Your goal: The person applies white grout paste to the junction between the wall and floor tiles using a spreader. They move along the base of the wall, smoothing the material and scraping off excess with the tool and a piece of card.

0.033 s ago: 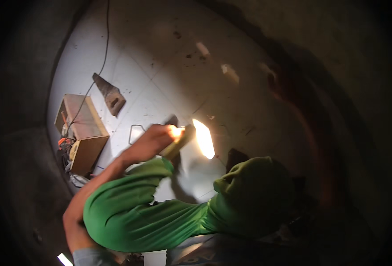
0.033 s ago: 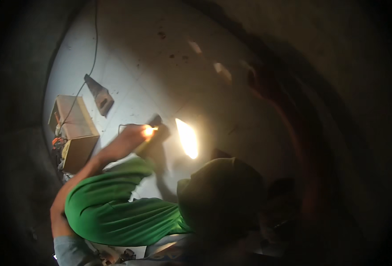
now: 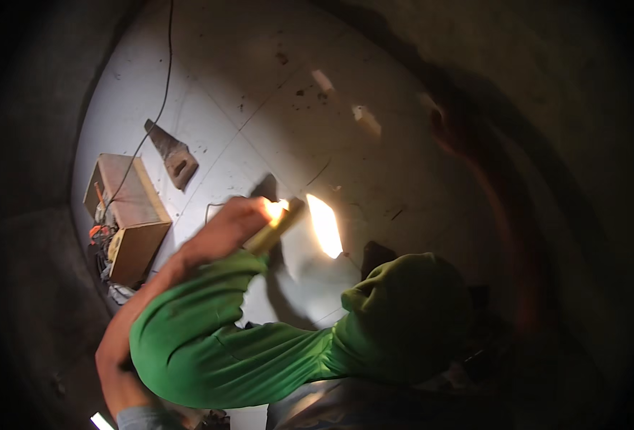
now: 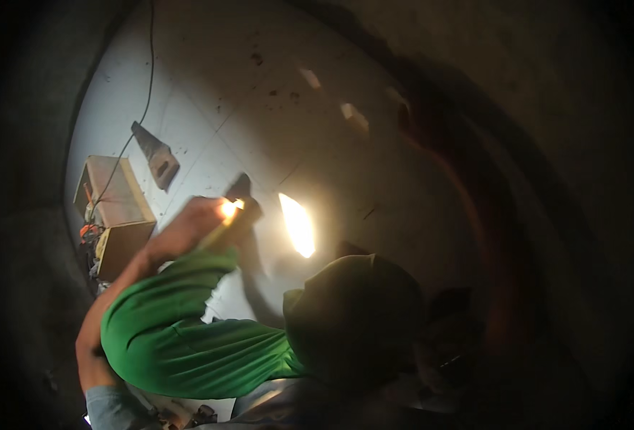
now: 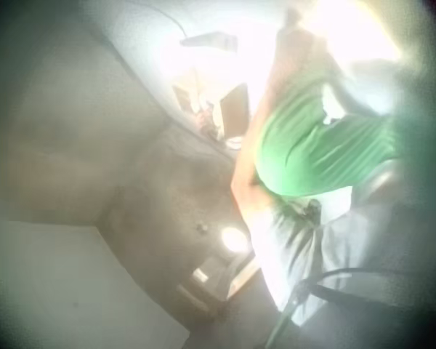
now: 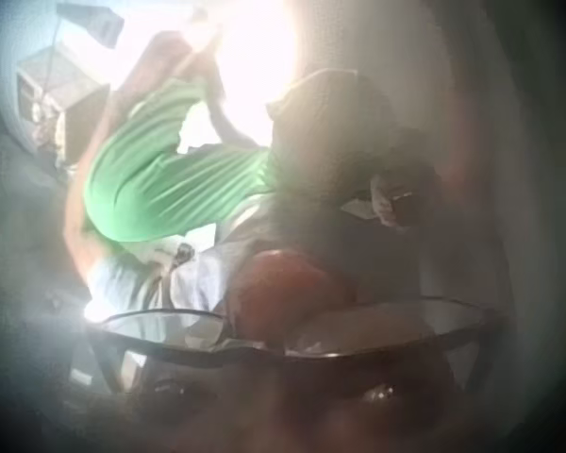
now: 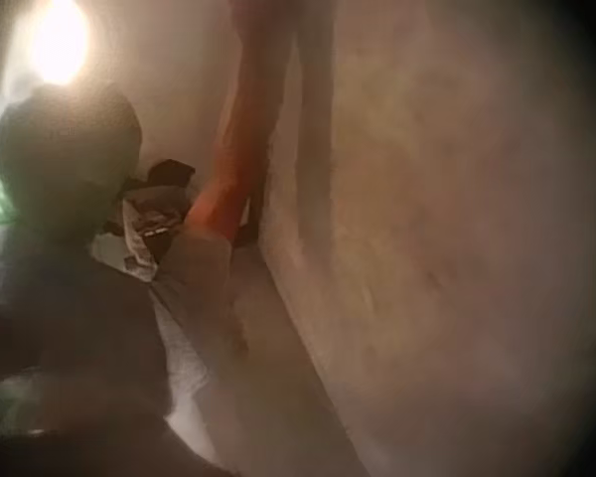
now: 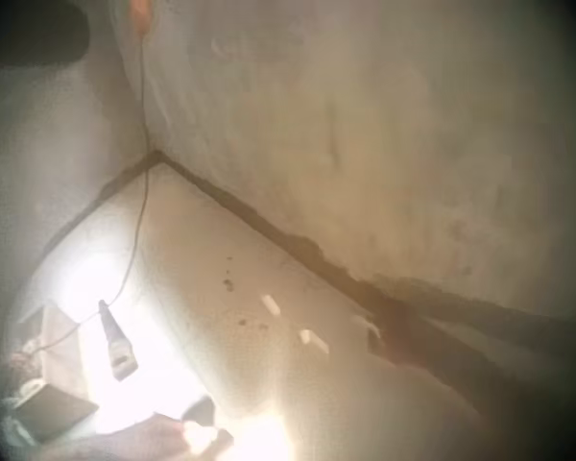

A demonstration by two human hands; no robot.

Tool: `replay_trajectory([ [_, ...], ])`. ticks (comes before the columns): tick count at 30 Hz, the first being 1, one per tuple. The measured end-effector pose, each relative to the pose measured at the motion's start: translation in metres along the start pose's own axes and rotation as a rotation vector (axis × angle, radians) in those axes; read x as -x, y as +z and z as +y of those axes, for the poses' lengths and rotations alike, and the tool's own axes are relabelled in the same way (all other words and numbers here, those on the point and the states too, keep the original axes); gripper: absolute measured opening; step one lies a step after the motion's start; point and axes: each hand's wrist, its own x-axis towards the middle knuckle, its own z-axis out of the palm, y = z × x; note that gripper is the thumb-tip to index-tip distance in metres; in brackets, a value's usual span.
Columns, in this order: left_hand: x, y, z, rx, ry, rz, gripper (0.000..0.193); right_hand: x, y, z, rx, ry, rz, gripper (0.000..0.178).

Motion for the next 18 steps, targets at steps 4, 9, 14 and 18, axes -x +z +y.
replay_trajectory([
  [4, -0.026, -0.005, 0.048, -0.120, 0.051, 0.180, 0.026, -0.066, 0.026, 0.046, 0.067, -0.112, -0.015, 0.036],
  [9, -0.065, 0.035, 0.097, -0.230, 0.059, -0.280, 0.044, -0.123, 0.028, 0.011, 0.024, 0.076, -0.290, 0.036],
  [14, -0.108, 0.025, 0.101, -0.268, 0.441, -0.454, 0.053, -0.151, 0.082, 0.014, 0.203, 0.033, -0.237, 0.034],
  [18, -0.117, -0.023, 0.088, -0.334, 0.264, -0.443, 0.057, -0.148, 0.116, -0.083, -0.112, 0.055, -0.379, 0.041],
])
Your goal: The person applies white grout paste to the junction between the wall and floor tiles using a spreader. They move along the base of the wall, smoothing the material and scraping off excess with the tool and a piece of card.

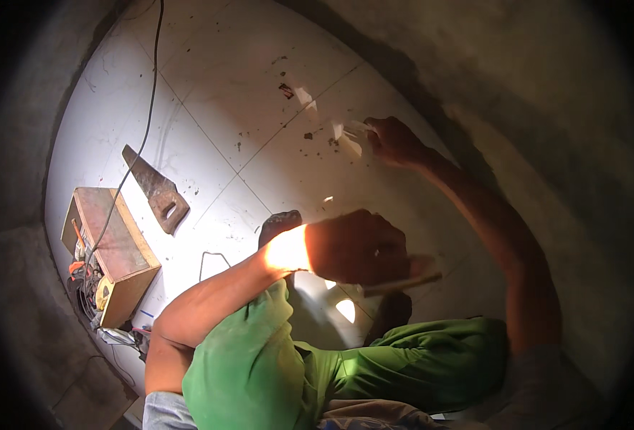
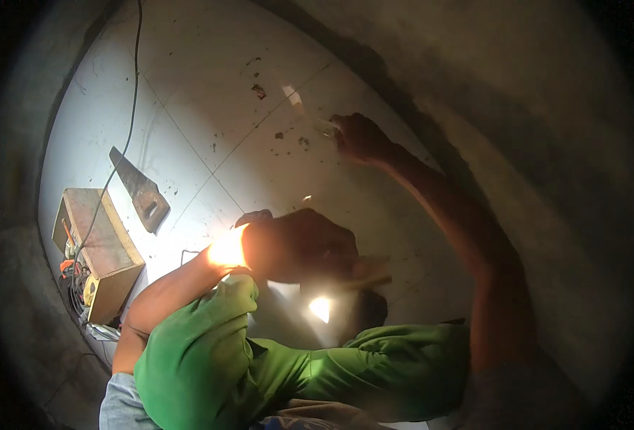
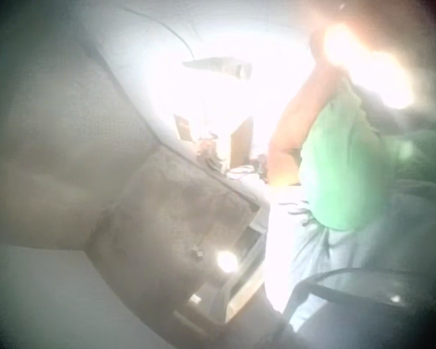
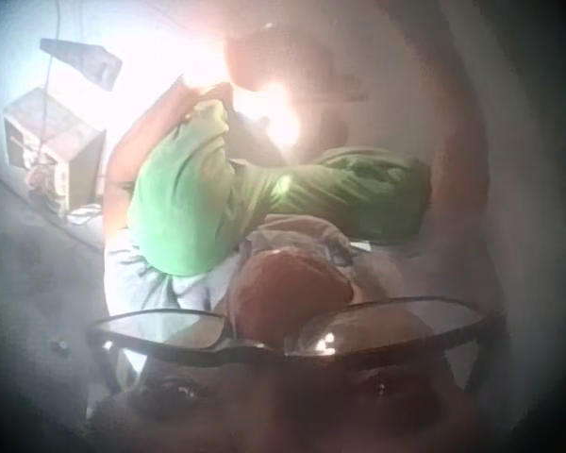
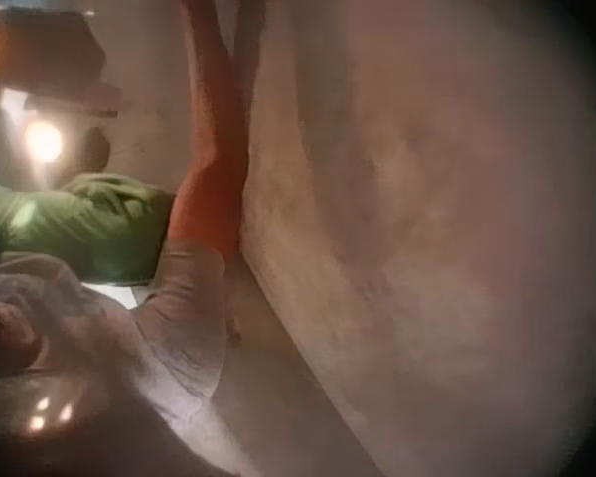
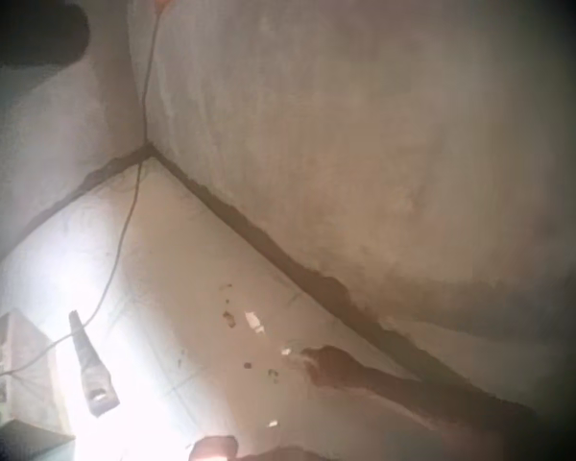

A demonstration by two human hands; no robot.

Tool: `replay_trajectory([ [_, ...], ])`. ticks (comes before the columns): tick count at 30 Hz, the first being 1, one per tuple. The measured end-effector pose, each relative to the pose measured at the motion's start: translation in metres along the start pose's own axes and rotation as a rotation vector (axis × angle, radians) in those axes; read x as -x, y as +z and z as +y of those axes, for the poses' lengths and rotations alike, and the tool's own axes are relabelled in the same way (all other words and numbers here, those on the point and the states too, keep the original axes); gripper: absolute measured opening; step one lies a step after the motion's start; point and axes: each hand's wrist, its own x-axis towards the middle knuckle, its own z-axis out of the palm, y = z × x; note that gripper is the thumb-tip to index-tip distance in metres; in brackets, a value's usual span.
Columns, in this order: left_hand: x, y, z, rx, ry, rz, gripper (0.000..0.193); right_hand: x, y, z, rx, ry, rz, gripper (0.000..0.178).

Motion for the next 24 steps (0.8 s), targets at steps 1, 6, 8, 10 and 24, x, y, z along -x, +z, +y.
replay_trajectory([
  [1, -0.001, -0.010, -0.004, 0.028, -0.052, 0.051, 0.058, -0.002, -0.008, -0.008, -0.078, 0.056, -0.187, 0.045],
  [6, -0.025, -0.064, 0.000, -0.029, -0.039, 0.081, 0.054, -0.028, -0.020, 0.052, 0.166, 0.135, 0.056, 0.047],
  [8, -0.035, -0.085, 0.012, 0.081, 0.050, -0.046, 0.050, -0.021, -0.008, 0.043, 0.190, 0.162, 0.134, 0.042],
  [10, -0.035, -0.092, -0.020, 0.127, 0.193, 0.011, 0.049, -0.032, 0.056, -0.029, -0.063, 0.127, -0.114, 0.037],
  [24, 0.035, -0.198, -0.110, 0.473, 0.261, 0.515, 0.040, -0.260, 0.081, -0.088, 0.292, 0.197, 0.355, 0.034],
])
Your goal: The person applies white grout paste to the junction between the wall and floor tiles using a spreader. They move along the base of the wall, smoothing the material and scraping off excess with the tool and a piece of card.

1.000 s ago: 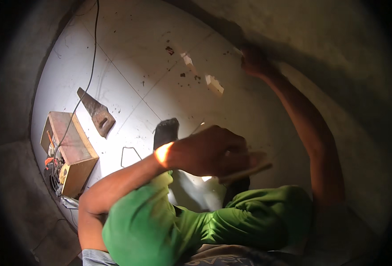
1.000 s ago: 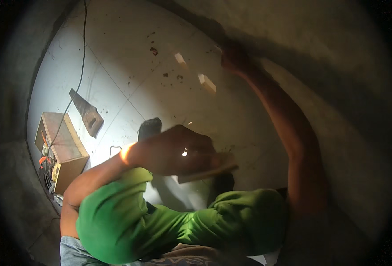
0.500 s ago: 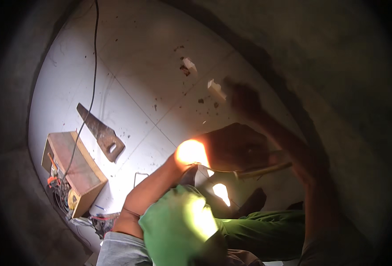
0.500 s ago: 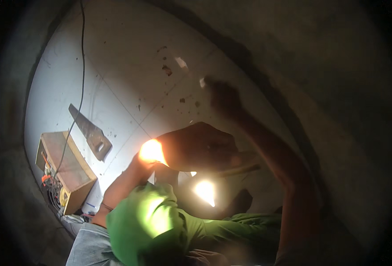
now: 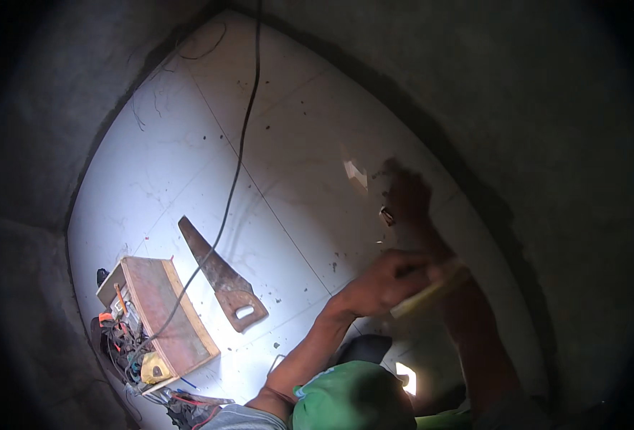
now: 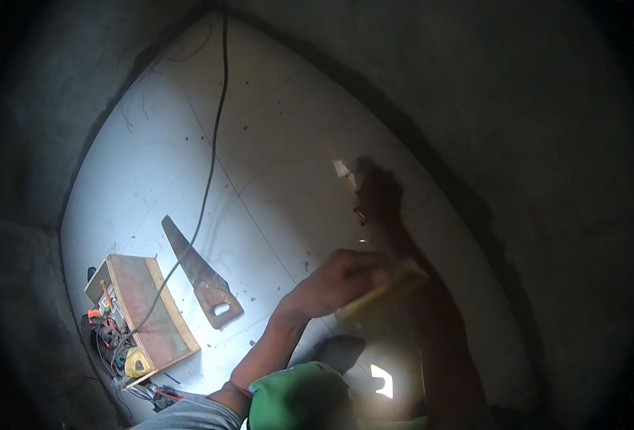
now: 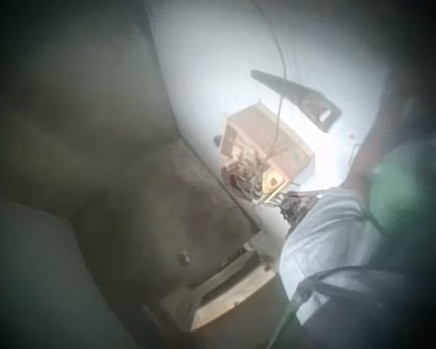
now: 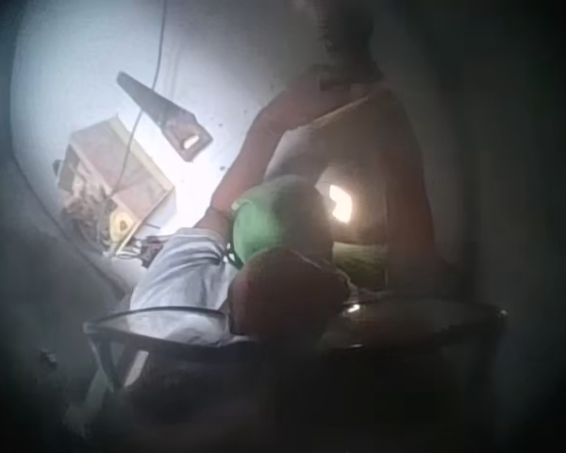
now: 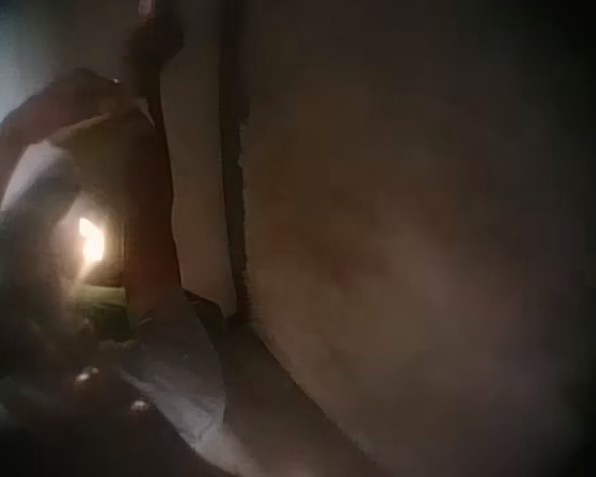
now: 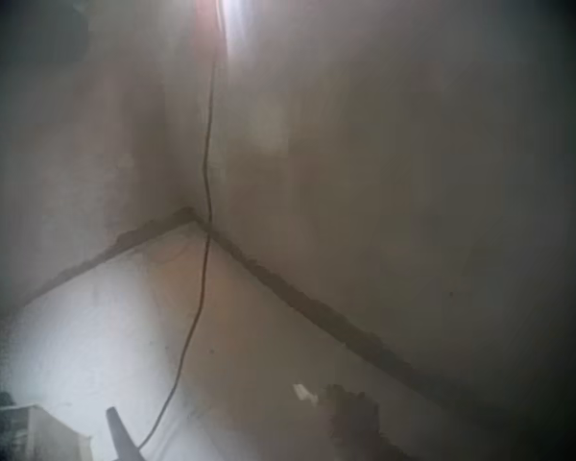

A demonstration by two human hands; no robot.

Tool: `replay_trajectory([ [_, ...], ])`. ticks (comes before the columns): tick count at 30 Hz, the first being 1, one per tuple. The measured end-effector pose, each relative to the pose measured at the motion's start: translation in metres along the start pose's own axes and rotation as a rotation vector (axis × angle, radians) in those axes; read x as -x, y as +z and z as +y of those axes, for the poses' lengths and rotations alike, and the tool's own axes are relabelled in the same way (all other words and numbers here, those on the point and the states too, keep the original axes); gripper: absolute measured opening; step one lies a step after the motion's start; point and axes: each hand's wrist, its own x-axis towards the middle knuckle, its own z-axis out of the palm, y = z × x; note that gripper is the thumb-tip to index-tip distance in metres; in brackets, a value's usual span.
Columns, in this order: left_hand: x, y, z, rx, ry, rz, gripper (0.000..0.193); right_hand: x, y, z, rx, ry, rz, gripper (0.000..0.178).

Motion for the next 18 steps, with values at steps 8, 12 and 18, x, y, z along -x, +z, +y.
replay_trajectory([
  [8, -0.018, -0.079, -0.103, 0.428, 0.072, 0.671, 0.039, 0.109, -0.055, -0.036, -0.265, -0.139, -0.381, 0.034],
  [12, 0.003, -0.181, -0.239, -0.302, -0.122, 0.993, 0.052, 0.060, -0.079, 0.007, -0.269, 0.045, -0.147, 0.033],
  [18, -0.005, -0.185, -0.236, -0.188, -0.044, 1.114, 0.043, 0.032, -0.056, 0.071, 0.056, 0.016, -0.256, 0.048],
])
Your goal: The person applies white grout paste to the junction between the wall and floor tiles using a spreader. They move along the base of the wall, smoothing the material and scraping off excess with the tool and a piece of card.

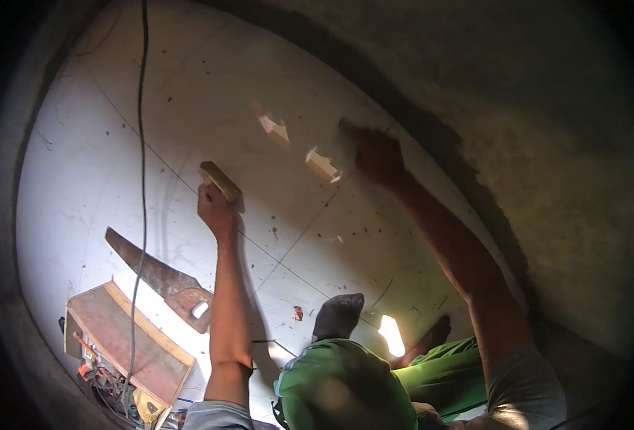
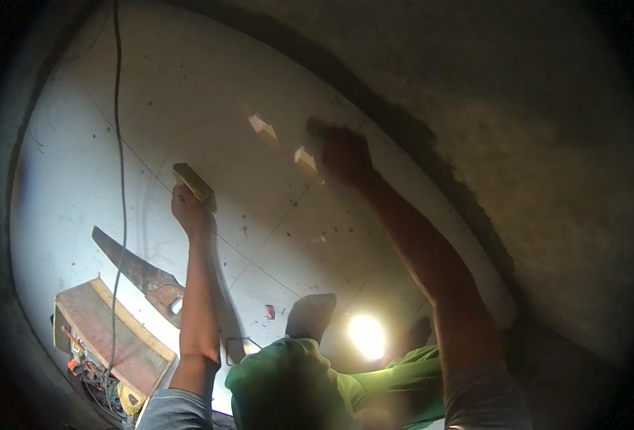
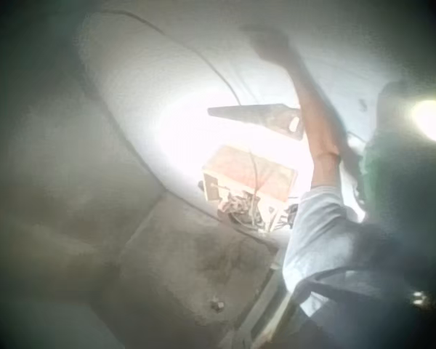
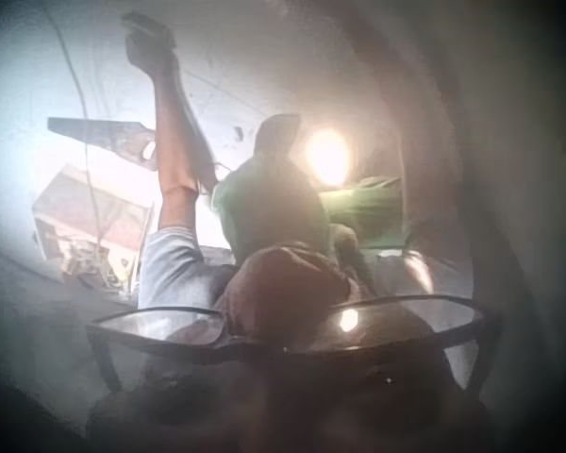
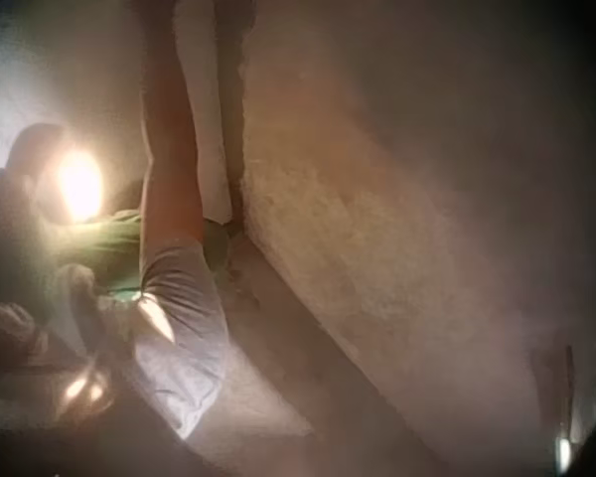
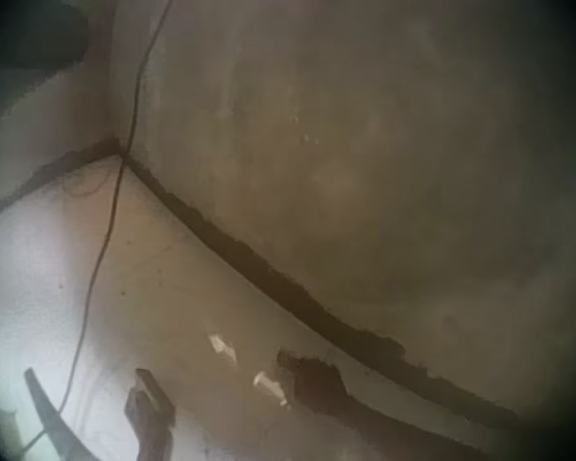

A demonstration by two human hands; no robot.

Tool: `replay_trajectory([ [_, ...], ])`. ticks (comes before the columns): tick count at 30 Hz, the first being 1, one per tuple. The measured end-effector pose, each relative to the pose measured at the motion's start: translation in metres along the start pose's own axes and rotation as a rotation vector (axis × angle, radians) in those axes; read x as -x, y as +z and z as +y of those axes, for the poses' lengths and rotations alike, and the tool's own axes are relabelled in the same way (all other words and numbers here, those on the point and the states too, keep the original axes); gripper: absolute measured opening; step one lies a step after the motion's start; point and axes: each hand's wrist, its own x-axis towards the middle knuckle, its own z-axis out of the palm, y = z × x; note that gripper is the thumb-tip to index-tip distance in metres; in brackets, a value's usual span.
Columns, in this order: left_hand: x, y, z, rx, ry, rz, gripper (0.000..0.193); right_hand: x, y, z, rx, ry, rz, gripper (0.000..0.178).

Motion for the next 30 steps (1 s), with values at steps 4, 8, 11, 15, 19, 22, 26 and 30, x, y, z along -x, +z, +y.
replay_trajectory([
  [4, 0.004, 0.019, -0.007, 0.105, 0.109, 0.116, 0.039, -0.050, 0.003, 0.042, 0.049, 0.144, -0.125, 0.058],
  [8, 0.006, 0.006, 0.009, 0.059, 0.108, 0.204, 0.045, -0.031, 0.024, 0.008, 0.101, 0.014, -0.110, 0.060],
  [11, 0.014, 0.017, 0.019, 0.008, 0.028, 0.183, 0.052, -0.055, 0.026, 0.048, 0.053, -0.020, 0.094, 0.059],
  [15, 0.010, 0.006, 0.018, 0.002, 0.024, 0.205, 0.052, -0.058, 0.031, 0.017, 0.079, 0.032, -0.033, 0.059],
  [19, 0.011, 0.013, 0.021, 0.017, 0.026, 0.204, 0.051, -0.075, 0.018, 0.013, 0.075, -0.062, 0.101, 0.057],
  [22, 0.011, 0.022, 0.025, 0.029, 0.033, 0.197, 0.051, -0.105, 0.006, 0.021, -0.035, 0.149, -0.120, 0.056],
  [26, 0.010, 0.012, 0.025, 0.026, 0.026, 0.206, 0.050, -0.081, 0.026, -0.013, 0.095, -0.033, 0.009, 0.053],
  [30, 0.018, 0.031, 0.038, 0.053, 0.021, 0.151, 0.050, -0.127, 0.009, 0.026, 0.068, 0.147, -0.154, 0.053],
])
